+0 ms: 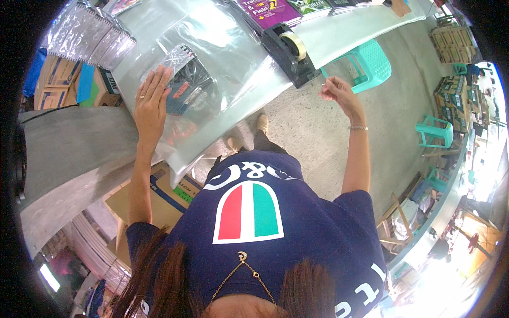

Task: The person wraps spiral-bound notebooks in clear plastic sleeves at a counter. They place each notebook into a sleeve, smooth the plastic, and seal the edges with tape. The wrapped notebooks are stacked on the counter.

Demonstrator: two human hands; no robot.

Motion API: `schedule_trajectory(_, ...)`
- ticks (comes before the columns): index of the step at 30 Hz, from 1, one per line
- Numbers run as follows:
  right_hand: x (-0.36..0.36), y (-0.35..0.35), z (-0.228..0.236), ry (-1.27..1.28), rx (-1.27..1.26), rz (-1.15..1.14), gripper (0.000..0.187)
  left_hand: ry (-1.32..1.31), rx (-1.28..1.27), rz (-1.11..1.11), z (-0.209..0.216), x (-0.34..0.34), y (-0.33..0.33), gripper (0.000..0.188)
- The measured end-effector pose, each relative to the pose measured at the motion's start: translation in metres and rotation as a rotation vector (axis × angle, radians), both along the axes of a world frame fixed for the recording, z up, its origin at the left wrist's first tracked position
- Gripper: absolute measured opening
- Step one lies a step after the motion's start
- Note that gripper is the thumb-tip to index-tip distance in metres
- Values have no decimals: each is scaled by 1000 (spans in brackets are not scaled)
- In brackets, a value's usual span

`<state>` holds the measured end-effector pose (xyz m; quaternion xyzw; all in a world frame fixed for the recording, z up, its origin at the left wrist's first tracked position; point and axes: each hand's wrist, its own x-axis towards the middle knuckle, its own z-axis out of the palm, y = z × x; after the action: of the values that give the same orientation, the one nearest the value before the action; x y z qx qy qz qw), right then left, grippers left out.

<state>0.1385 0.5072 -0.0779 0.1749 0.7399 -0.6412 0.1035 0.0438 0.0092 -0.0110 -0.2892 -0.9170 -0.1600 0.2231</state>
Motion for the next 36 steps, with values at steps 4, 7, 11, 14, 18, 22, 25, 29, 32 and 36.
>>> schedule_trajectory(4,7,13,-44,-42,433,-17,20,-42,-4,6,2,0,3,40)
schedule_trajectory(7,10,22,-77,-94,1030,-124,18,-24,-19,13,-6,-4,3,41)
schedule_trajectory(11,14,-62,-17,28,455,-184,18,-19,-11,47,-9,3,-1,44)
schedule_trajectory(14,-16,-176,32,196,-42,-85,20,1,8,28,-8,2,0,44)
schedule_trajectory(18,-46,-281,68,220,-293,71,22,19,26,24,-8,1,1,44)
schedule_trajectory(22,-63,-322,78,263,-402,71,24,46,16,17,-12,-2,-1,44)
schedule_trajectory(25,-68,-334,77,296,-397,66,26,35,46,17,-11,-1,-1,43)
schedule_trajectory(29,-71,-340,60,307,-293,54,26,43,66,-3,-13,-2,-1,45)
schedule_trajectory(32,-70,-341,56,312,-240,34,26,66,24,-2,-12,-1,-1,49)
schedule_trajectory(36,-65,-340,59,321,-235,30,26,125,-108,-33,-8,0,-6,54)
